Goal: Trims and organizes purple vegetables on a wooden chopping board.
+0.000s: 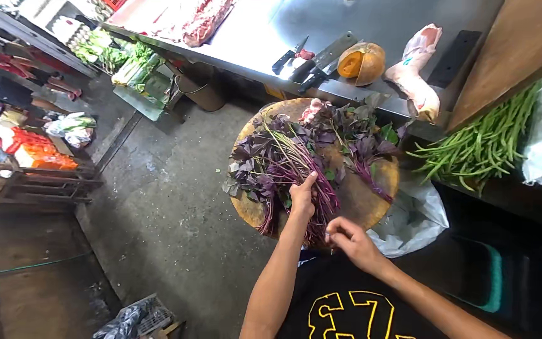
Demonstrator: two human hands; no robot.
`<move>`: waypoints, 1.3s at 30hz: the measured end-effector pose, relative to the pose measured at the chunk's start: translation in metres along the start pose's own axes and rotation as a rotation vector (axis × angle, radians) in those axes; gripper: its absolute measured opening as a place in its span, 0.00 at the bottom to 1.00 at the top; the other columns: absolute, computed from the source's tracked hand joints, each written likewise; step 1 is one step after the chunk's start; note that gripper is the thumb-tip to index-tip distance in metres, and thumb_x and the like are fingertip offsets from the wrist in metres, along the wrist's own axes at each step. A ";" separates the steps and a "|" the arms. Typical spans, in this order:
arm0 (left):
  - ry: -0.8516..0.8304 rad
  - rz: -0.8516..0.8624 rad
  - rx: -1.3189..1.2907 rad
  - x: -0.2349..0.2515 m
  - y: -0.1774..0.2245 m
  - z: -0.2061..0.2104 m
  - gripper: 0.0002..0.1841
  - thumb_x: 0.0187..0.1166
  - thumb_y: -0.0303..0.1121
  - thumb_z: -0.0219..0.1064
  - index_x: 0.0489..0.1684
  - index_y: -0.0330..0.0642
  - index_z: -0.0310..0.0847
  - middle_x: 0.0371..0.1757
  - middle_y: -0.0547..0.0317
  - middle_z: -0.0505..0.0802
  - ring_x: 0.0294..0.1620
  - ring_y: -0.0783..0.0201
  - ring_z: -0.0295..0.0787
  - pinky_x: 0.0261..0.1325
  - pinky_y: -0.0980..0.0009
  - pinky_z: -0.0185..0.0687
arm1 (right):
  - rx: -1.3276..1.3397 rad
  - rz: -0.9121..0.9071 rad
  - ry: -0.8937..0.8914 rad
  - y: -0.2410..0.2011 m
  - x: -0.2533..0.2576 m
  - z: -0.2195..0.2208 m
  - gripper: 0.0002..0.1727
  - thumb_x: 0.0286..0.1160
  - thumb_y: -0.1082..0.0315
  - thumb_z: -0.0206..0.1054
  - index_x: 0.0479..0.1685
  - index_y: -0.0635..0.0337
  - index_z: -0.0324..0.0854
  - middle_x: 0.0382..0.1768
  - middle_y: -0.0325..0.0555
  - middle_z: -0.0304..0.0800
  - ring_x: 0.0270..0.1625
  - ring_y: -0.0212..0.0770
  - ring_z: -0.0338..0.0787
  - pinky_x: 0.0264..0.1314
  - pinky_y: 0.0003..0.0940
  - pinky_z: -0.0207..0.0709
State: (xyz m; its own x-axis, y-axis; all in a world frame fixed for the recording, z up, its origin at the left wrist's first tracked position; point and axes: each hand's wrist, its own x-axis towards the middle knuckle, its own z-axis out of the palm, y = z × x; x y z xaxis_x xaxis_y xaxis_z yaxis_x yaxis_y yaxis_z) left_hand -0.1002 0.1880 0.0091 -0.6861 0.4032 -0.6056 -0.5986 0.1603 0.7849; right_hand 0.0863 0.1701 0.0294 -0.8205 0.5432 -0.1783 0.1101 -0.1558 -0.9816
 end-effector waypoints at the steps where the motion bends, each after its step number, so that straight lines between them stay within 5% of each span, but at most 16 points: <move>1: 0.006 -0.006 -0.016 0.000 0.001 0.000 0.16 0.74 0.29 0.77 0.47 0.31 0.76 0.29 0.53 0.85 0.16 0.70 0.74 0.19 0.77 0.74 | 0.190 0.060 0.081 0.000 0.001 0.000 0.08 0.76 0.75 0.54 0.45 0.63 0.77 0.32 0.41 0.90 0.32 0.33 0.90 0.37 0.30 0.87; 4: 0.010 -0.009 -0.024 0.001 0.003 -0.001 0.15 0.75 0.29 0.76 0.48 0.32 0.76 0.30 0.53 0.85 0.17 0.70 0.74 0.20 0.77 0.73 | 0.537 0.111 0.210 0.008 0.003 0.002 0.09 0.74 0.77 0.51 0.39 0.59 0.77 0.27 0.40 0.89 0.25 0.32 0.86 0.29 0.25 0.81; 7: -0.011 -0.008 -0.016 0.002 0.002 -0.003 0.15 0.75 0.29 0.77 0.49 0.31 0.77 0.31 0.51 0.86 0.17 0.69 0.75 0.20 0.77 0.74 | 0.541 -0.010 0.179 0.014 0.001 0.001 0.15 0.71 0.83 0.51 0.47 0.64 0.81 0.42 0.50 0.96 0.27 0.35 0.91 0.32 0.28 0.86; 10: -0.029 0.007 -0.010 0.001 0.001 -0.010 0.15 0.75 0.30 0.76 0.49 0.31 0.77 0.30 0.52 0.86 0.17 0.69 0.75 0.20 0.76 0.74 | 0.352 -0.114 0.190 0.011 0.000 -0.008 0.14 0.73 0.83 0.61 0.53 0.63 0.85 0.53 0.48 0.97 0.24 0.29 0.88 0.22 0.23 0.80; 14: -0.009 0.013 0.058 -0.006 0.001 -0.032 0.15 0.83 0.37 0.70 0.49 0.31 0.78 0.28 0.54 0.85 0.16 0.70 0.74 0.20 0.76 0.73 | 0.000 -0.061 0.273 0.018 -0.003 -0.039 0.05 0.72 0.67 0.75 0.38 0.58 0.86 0.50 0.42 0.98 0.38 0.27 0.96 0.28 0.22 0.85; 15: 0.018 -0.007 0.084 -0.008 -0.001 -0.038 0.15 0.85 0.40 0.68 0.49 0.33 0.77 0.27 0.55 0.83 0.15 0.70 0.72 0.19 0.76 0.74 | -0.051 0.020 0.283 0.021 -0.002 -0.045 0.11 0.78 0.60 0.70 0.41 0.60 0.89 0.49 0.42 0.97 0.32 0.28 0.93 0.26 0.25 0.84; 16: 0.042 -0.021 0.108 -0.009 -0.003 -0.044 0.16 0.87 0.42 0.66 0.48 0.33 0.76 0.25 0.56 0.81 0.14 0.69 0.71 0.18 0.75 0.74 | -0.083 0.122 0.246 0.023 0.002 -0.051 0.21 0.87 0.55 0.58 0.59 0.61 0.89 0.52 0.44 0.95 0.32 0.33 0.92 0.30 0.32 0.88; 18: 0.076 -0.021 0.148 -0.015 -0.006 -0.052 0.18 0.88 0.44 0.64 0.52 0.33 0.75 0.26 0.53 0.81 0.14 0.65 0.73 0.20 0.68 0.79 | -0.036 0.298 0.083 0.025 0.014 -0.058 0.32 0.91 0.53 0.37 0.89 0.54 0.65 0.81 0.48 0.76 0.46 0.43 0.97 0.42 0.42 0.94; 21: 0.099 0.029 0.158 -0.029 -0.004 -0.066 0.21 0.89 0.42 0.62 0.65 0.30 0.74 0.47 0.42 0.89 0.23 0.57 0.85 0.29 0.55 0.91 | 0.091 0.363 -0.069 0.027 0.038 -0.050 0.39 0.85 0.59 0.36 0.98 0.42 0.29 0.92 0.53 0.54 0.45 0.49 0.96 0.35 0.46 0.93; 23: 0.114 0.066 0.165 -0.038 -0.002 -0.078 0.21 0.89 0.39 0.63 0.66 0.29 0.73 0.48 0.42 0.90 0.22 0.57 0.86 0.28 0.56 0.91 | 0.017 0.316 -0.141 0.031 0.051 -0.041 0.47 0.76 0.63 0.47 0.98 0.46 0.26 0.94 0.55 0.47 0.71 0.49 0.86 0.55 0.49 0.90; 25: 0.126 0.114 0.207 -0.046 0.002 -0.090 0.17 0.84 0.34 0.68 0.59 0.28 0.73 0.35 0.45 0.87 0.14 0.61 0.80 0.19 0.62 0.87 | -0.073 0.242 -0.130 0.040 0.062 -0.031 0.51 0.72 0.57 0.57 0.98 0.55 0.33 0.93 0.57 0.50 0.86 0.46 0.70 0.78 0.47 0.75; 28: 0.146 0.165 0.446 -0.063 0.017 -0.110 0.21 0.76 0.32 0.76 0.60 0.30 0.76 0.33 0.48 0.88 0.16 0.63 0.80 0.19 0.66 0.81 | 0.094 0.294 0.051 0.047 0.071 -0.005 0.45 0.74 0.46 0.68 0.89 0.61 0.60 0.72 0.58 0.82 0.68 0.45 0.87 0.70 0.44 0.81; 30: 0.173 0.205 0.658 -0.082 0.035 -0.122 0.25 0.74 0.36 0.77 0.66 0.35 0.78 0.43 0.47 0.90 0.33 0.59 0.87 0.35 0.58 0.86 | 0.328 0.365 0.082 0.049 0.072 0.010 0.37 0.78 0.50 0.67 0.81 0.63 0.67 0.58 0.56 0.90 0.52 0.47 0.93 0.54 0.45 0.90; 32: 0.199 0.295 0.777 -0.104 0.053 -0.133 0.25 0.72 0.38 0.77 0.66 0.38 0.80 0.45 0.50 0.92 0.37 0.60 0.90 0.41 0.57 0.88 | 0.582 0.442 0.023 0.045 0.072 0.022 0.27 0.87 0.56 0.59 0.77 0.64 0.67 0.53 0.57 0.93 0.43 0.48 0.96 0.40 0.40 0.90; 36: 0.018 0.493 0.459 -0.134 0.085 -0.161 0.17 0.69 0.29 0.72 0.56 0.35 0.80 0.19 0.61 0.86 0.11 0.69 0.78 0.14 0.72 0.79 | 0.744 0.420 -0.118 0.026 0.077 0.038 0.20 0.83 0.61 0.59 0.68 0.61 0.72 0.45 0.51 0.94 0.24 0.30 0.85 0.23 0.21 0.76; 39: -0.181 0.451 0.047 -0.120 0.097 -0.178 0.11 0.69 0.25 0.66 0.48 0.36 0.77 0.09 0.66 0.79 0.06 0.70 0.77 0.13 0.72 0.80 | 0.652 0.336 -0.045 0.000 0.083 0.045 0.18 0.79 0.66 0.59 0.63 0.63 0.74 0.34 0.45 0.89 0.18 0.26 0.77 0.18 0.19 0.71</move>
State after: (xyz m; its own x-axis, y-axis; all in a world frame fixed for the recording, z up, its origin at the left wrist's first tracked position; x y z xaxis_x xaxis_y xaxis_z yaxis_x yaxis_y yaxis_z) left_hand -0.1498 -0.0054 0.1344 -0.7876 0.5910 -0.1741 -0.2357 -0.0280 0.9714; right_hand -0.0073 0.1786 0.0180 -0.8248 0.3476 -0.4460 0.0154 -0.7746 -0.6322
